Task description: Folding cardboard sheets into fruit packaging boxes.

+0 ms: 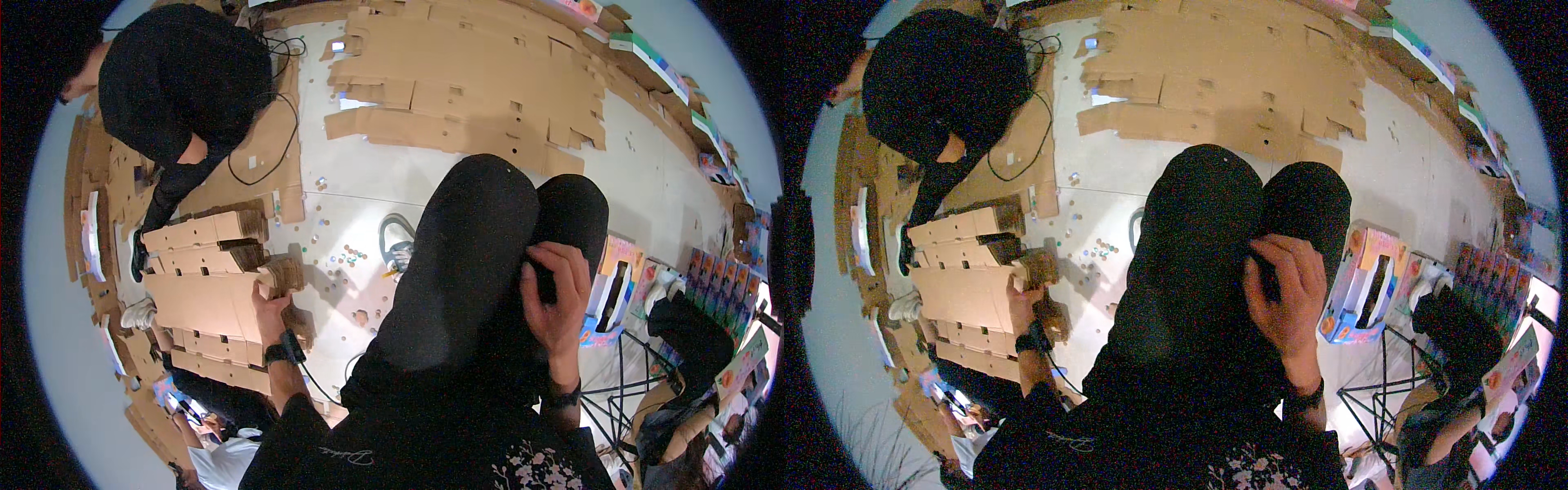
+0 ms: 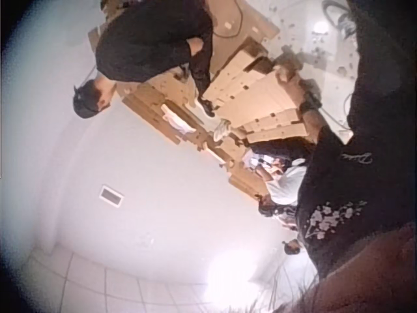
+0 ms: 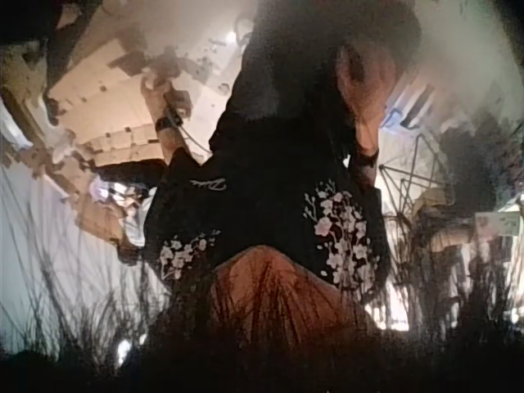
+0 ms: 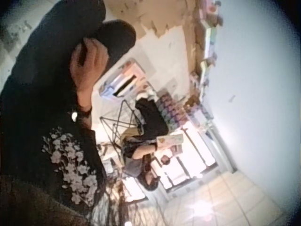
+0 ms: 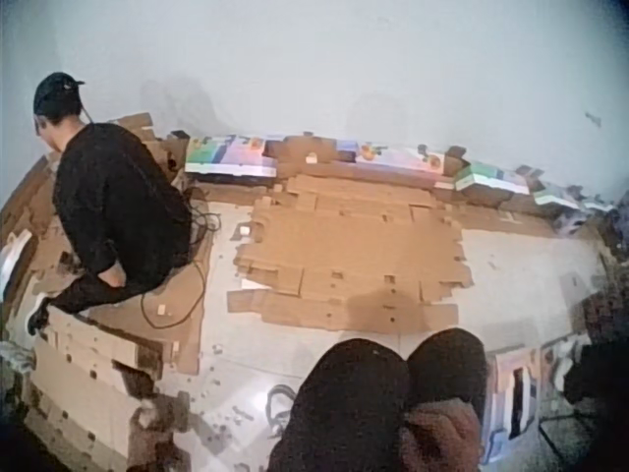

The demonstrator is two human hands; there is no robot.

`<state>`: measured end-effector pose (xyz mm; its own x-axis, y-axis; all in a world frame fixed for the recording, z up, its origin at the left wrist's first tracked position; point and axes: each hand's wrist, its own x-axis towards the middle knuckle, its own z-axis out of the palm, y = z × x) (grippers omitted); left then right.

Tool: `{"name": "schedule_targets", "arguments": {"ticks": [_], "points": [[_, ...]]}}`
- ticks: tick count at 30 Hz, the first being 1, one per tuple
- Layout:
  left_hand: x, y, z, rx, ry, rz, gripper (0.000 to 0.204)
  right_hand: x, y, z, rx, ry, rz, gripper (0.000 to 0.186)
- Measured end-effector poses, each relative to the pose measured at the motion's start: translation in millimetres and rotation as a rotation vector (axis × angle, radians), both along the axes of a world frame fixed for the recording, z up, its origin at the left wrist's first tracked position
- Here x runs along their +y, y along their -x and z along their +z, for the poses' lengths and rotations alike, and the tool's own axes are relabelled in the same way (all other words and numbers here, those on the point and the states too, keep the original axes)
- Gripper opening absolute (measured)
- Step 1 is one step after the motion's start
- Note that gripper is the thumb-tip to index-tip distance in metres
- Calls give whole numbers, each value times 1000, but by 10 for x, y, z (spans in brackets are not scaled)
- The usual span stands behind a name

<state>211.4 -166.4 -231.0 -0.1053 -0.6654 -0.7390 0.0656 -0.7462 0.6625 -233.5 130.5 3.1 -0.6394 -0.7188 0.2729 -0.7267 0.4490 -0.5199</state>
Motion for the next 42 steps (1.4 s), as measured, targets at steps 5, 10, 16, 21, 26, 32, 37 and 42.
{"name": "schedule_targets", "arguments": {"ticks": [5, 10, 16, 21, 26, 32, 37, 42], "points": [[14, -147, -273, -97, 186, -133, 87, 20, 9, -2, 8, 6, 23, 26], [59, -178, -330, -298, 420, -254, 109, 31, -2, 14, 9, -8, 18, 26], [65, -154, -149, -195, 295, -287, 115, 37, 4, 30, 7, 7, 33, 27], [16, -396, -240, -77, -24, -205, 105, 50, 6, 33, -8, 16, 27, 26], [101, -554, -570, 21, 369, -98, 88, 63, 13, 35, 6, 18, 35, 26], [-199, -489, -920, 122, 230, 74, 88, 66, 4, 44, 5, 19, 40, 26], [-168, -637, -445, -337, 436, -128, 90, 60, 5, 18, -9, 56, 51, 24], [-79, -936, 898, -49, 403, 143, 46, -2, 30, 45, -74, 84, 86, 23]]}}
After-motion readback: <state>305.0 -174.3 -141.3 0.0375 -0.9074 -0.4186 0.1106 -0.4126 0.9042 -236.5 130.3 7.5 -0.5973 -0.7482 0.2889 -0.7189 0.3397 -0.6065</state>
